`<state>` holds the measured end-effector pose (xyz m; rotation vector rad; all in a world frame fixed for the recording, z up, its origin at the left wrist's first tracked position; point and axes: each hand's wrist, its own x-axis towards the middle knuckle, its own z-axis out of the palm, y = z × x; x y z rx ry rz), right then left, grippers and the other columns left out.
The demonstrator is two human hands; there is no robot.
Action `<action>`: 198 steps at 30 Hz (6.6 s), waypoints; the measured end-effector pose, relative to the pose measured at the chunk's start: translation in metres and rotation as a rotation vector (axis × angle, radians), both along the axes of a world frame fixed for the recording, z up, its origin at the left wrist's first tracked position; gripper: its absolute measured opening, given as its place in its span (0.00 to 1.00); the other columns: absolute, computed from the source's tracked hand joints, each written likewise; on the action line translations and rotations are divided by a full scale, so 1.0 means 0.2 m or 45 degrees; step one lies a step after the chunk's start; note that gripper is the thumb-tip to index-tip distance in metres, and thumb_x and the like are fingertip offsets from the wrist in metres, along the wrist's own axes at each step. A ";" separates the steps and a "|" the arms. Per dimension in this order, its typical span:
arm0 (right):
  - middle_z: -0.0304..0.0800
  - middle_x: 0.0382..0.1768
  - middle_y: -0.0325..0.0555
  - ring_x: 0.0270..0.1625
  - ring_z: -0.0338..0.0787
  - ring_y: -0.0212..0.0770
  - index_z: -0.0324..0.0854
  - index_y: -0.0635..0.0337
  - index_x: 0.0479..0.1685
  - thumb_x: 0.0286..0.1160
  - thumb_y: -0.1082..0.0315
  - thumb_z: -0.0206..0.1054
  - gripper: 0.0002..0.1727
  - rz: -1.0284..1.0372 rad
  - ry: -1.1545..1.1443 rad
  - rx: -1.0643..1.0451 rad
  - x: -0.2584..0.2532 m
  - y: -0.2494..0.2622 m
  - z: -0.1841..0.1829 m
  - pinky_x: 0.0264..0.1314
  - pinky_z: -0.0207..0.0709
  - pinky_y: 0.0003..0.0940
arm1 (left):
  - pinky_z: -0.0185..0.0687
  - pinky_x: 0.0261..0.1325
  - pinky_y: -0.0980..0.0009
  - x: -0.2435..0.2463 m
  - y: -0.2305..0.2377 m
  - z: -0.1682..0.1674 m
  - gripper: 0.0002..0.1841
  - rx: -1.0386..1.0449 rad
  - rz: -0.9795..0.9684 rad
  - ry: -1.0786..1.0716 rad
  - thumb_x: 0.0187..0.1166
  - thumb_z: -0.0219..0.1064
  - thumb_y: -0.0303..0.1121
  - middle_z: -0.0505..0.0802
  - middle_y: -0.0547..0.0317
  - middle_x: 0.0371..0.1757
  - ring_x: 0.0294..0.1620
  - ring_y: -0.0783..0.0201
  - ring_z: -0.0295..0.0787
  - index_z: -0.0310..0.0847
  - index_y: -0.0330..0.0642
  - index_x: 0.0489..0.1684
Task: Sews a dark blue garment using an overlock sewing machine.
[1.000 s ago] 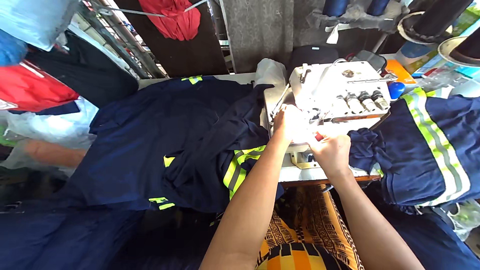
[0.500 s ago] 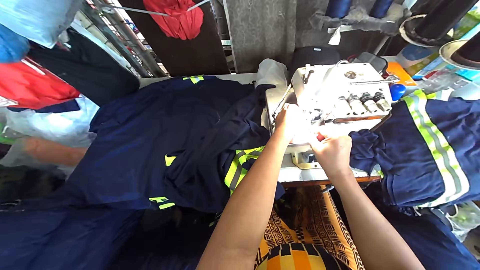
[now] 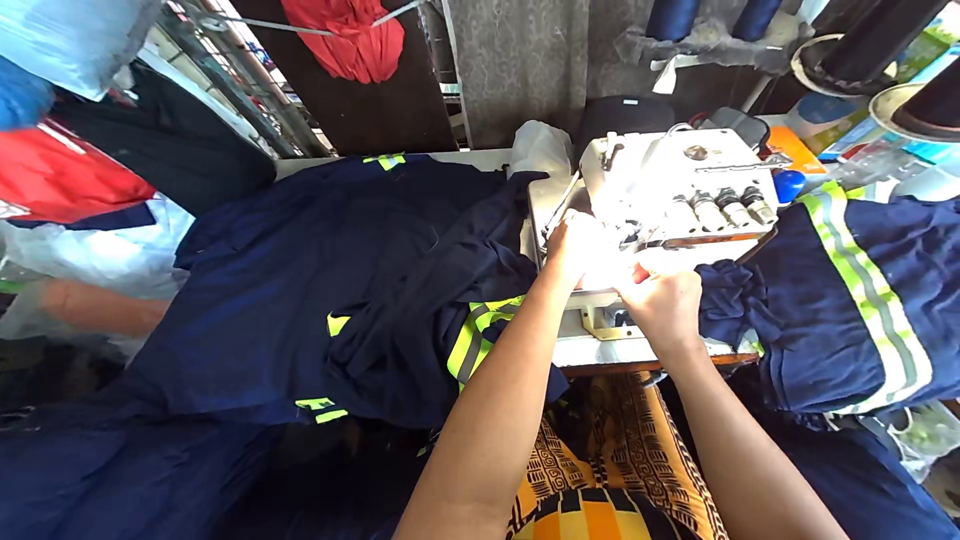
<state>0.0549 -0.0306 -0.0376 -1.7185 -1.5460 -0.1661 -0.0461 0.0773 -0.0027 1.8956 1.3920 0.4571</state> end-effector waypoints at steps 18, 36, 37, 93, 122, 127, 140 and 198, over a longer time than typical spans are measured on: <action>0.85 0.23 0.50 0.27 0.85 0.49 0.88 0.65 0.26 0.60 0.73 0.75 0.04 0.047 0.071 -0.070 0.00 0.00 0.03 0.29 0.76 0.50 | 0.77 0.64 0.43 0.00 0.00 0.00 0.17 -0.006 0.020 0.006 0.82 0.69 0.38 0.89 0.36 0.55 0.61 0.42 0.86 0.86 0.28 0.48; 0.93 0.42 0.57 0.51 0.93 0.56 0.90 0.67 0.41 0.77 0.66 0.65 0.12 0.048 0.249 -0.530 0.01 -0.02 0.12 0.51 0.83 0.56 | 0.78 0.53 0.46 0.02 -0.05 0.01 0.13 0.065 0.060 0.025 0.83 0.68 0.32 0.88 0.37 0.46 0.45 0.48 0.84 0.83 0.26 0.50; 0.93 0.43 0.57 0.52 0.93 0.56 0.90 0.66 0.41 0.77 0.66 0.65 0.12 0.053 0.254 -0.530 0.01 -0.02 0.12 0.51 0.83 0.55 | 0.78 0.55 0.46 0.01 -0.05 0.01 0.13 0.073 0.061 0.020 0.83 0.68 0.31 0.88 0.36 0.48 0.46 0.48 0.84 0.83 0.26 0.51; 0.85 0.21 0.49 0.26 0.86 0.48 0.88 0.64 0.24 0.63 0.67 0.73 0.09 0.201 -0.028 0.014 0.07 0.01 -0.03 0.29 0.77 0.46 | 0.73 0.23 0.75 -0.09 -0.02 -0.04 0.07 -0.182 0.126 -0.387 0.78 0.71 0.27 0.85 0.55 0.27 0.18 0.69 0.76 0.82 0.36 0.48; 0.87 0.23 0.47 0.26 0.86 0.43 0.90 0.62 0.26 0.66 0.67 0.71 0.08 0.231 0.038 0.041 0.07 0.01 -0.05 0.29 0.78 0.42 | 0.75 0.27 0.72 -0.10 -0.03 -0.04 0.08 -0.232 0.130 -0.474 0.78 0.71 0.25 0.85 0.54 0.31 0.23 0.67 0.77 0.80 0.35 0.48; 0.84 0.19 0.48 0.24 0.84 0.45 0.87 0.64 0.21 0.64 0.69 0.71 0.09 0.125 0.027 0.053 0.03 -0.01 -0.03 0.27 0.75 0.44 | 0.75 0.26 0.72 -0.09 -0.02 -0.05 0.08 -0.155 0.181 -0.404 0.81 0.70 0.32 0.85 0.54 0.29 0.21 0.67 0.77 0.83 0.35 0.45; 0.83 0.18 0.50 0.25 0.86 0.51 0.86 0.64 0.21 0.66 0.70 0.70 0.09 -0.061 -0.006 -0.064 -0.05 -0.02 0.02 0.26 0.73 0.50 | 0.82 0.53 0.57 -0.08 -0.05 -0.01 0.10 -0.141 0.049 -0.280 0.83 0.66 0.26 0.88 0.44 0.52 0.47 0.55 0.86 0.83 0.36 0.58; 0.83 0.21 0.48 0.27 0.86 0.48 0.88 0.63 0.24 0.67 0.70 0.69 0.08 -0.032 0.037 -0.053 -0.04 0.00 0.01 0.28 0.76 0.47 | 0.77 0.38 0.59 -0.01 -0.04 -0.02 0.12 -0.118 0.206 -0.209 0.83 0.69 0.36 0.85 0.48 0.34 0.31 0.58 0.80 0.82 0.33 0.47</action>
